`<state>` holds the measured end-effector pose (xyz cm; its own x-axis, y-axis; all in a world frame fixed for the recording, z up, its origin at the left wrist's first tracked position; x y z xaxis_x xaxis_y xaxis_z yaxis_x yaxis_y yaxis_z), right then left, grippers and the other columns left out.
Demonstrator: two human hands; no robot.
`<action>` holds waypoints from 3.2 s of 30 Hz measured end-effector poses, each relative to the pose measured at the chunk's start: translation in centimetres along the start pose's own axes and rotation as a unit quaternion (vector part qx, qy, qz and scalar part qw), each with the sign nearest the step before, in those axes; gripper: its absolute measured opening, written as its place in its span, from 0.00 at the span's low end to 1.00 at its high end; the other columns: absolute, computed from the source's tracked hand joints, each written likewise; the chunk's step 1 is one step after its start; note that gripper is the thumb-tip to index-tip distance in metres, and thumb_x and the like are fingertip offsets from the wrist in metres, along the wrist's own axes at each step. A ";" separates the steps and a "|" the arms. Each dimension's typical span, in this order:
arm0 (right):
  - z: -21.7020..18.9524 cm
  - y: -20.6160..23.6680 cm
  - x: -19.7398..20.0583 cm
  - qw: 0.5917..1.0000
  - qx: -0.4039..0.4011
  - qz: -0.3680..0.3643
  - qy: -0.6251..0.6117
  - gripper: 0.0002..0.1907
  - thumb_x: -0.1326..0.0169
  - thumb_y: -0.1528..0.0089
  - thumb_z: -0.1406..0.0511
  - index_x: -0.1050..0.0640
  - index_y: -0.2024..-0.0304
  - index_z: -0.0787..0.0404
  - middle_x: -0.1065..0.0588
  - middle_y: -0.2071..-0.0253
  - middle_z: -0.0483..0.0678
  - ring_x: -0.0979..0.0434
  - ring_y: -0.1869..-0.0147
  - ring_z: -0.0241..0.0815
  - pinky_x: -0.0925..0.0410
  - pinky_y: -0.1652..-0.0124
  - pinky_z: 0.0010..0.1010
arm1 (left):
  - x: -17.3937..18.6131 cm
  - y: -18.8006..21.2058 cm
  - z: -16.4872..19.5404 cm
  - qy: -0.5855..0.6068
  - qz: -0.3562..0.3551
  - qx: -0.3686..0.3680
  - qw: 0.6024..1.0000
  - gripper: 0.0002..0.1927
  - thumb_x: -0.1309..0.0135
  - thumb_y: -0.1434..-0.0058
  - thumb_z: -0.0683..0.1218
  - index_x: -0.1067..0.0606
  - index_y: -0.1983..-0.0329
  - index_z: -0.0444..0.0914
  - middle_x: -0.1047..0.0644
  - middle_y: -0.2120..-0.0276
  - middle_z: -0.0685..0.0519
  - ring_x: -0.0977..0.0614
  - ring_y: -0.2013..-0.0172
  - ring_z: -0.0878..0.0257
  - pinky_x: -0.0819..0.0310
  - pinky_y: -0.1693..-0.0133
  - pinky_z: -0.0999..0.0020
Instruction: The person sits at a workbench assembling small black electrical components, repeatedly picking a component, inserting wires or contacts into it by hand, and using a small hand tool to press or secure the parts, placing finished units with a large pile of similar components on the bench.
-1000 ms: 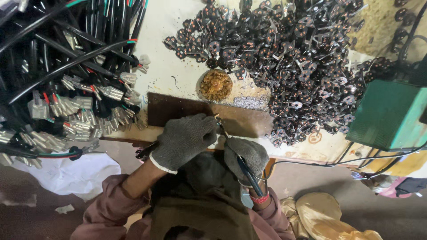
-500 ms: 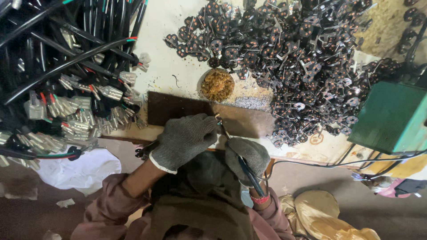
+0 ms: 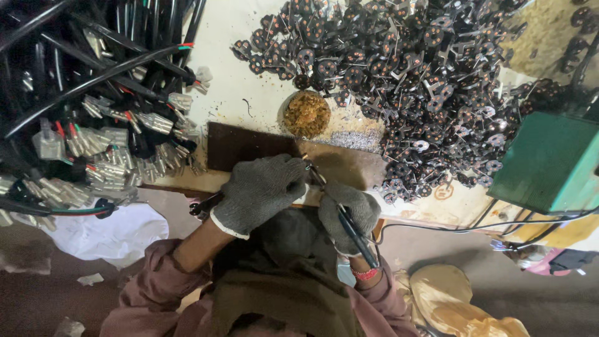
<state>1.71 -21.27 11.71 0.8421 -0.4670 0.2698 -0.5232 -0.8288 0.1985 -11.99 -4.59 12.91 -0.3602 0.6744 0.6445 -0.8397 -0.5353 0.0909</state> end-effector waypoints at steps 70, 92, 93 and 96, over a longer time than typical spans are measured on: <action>-2.3 -3.7 -1.2 0.952 0.187 0.074 0.229 0.16 0.37 0.39 0.71 0.26 0.50 0.62 0.23 0.45 0.63 0.17 0.48 0.58 0.26 0.51 0.42 | 0.2 -1.8 0.8 0.077 -0.058 0.045 0.994 0.10 0.40 0.44 0.51 0.25 0.69 0.40 0.22 0.77 0.45 0.19 0.75 0.44 0.28 0.74 0.47; -1.6 1.1 -2.5 0.998 0.028 0.018 0.048 0.17 0.34 0.40 0.70 0.21 0.49 0.64 0.19 0.53 0.48 0.16 0.50 0.38 0.24 0.51 0.30 | -0.4 2.0 1.2 0.328 0.009 0.254 0.910 0.08 0.42 0.35 0.44 0.22 0.57 0.36 0.21 0.70 0.53 0.21 0.71 0.70 0.24 0.66 0.70; -1.6 1.3 -2.4 0.995 0.039 0.022 0.084 0.17 0.33 0.41 0.70 0.20 0.50 0.63 0.19 0.55 0.47 0.16 0.51 0.37 0.24 0.52 0.30 | 0.1 2.1 1.6 0.312 0.032 0.206 0.927 0.10 0.41 0.36 0.45 0.24 0.55 0.36 0.20 0.66 0.51 0.19 0.67 0.66 0.23 0.63 0.67; -0.4 1.7 -2.5 0.893 -0.127 0.084 -0.423 0.19 0.38 0.41 0.65 0.20 0.48 0.66 0.18 0.53 0.51 0.16 0.51 0.41 0.24 0.49 0.33 | 1.0 2.8 2.6 0.247 0.063 0.135 0.957 0.18 0.38 0.39 0.45 0.27 0.48 0.36 0.20 0.59 0.48 0.17 0.59 0.55 0.23 0.59 0.60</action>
<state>-1.36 -21.37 11.74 0.4909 -0.7327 -0.4713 -0.5738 -0.6790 0.4579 -13.64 -6.75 15.76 -0.6557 0.7186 0.2314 -0.6653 -0.6949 0.2729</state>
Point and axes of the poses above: each hand's wrist, its own y-axis away from the middle knuckle, its own x-axis out of the back of the hand, z = x × y, the point moved 3 cm from there along -y, towards the middle knuckle
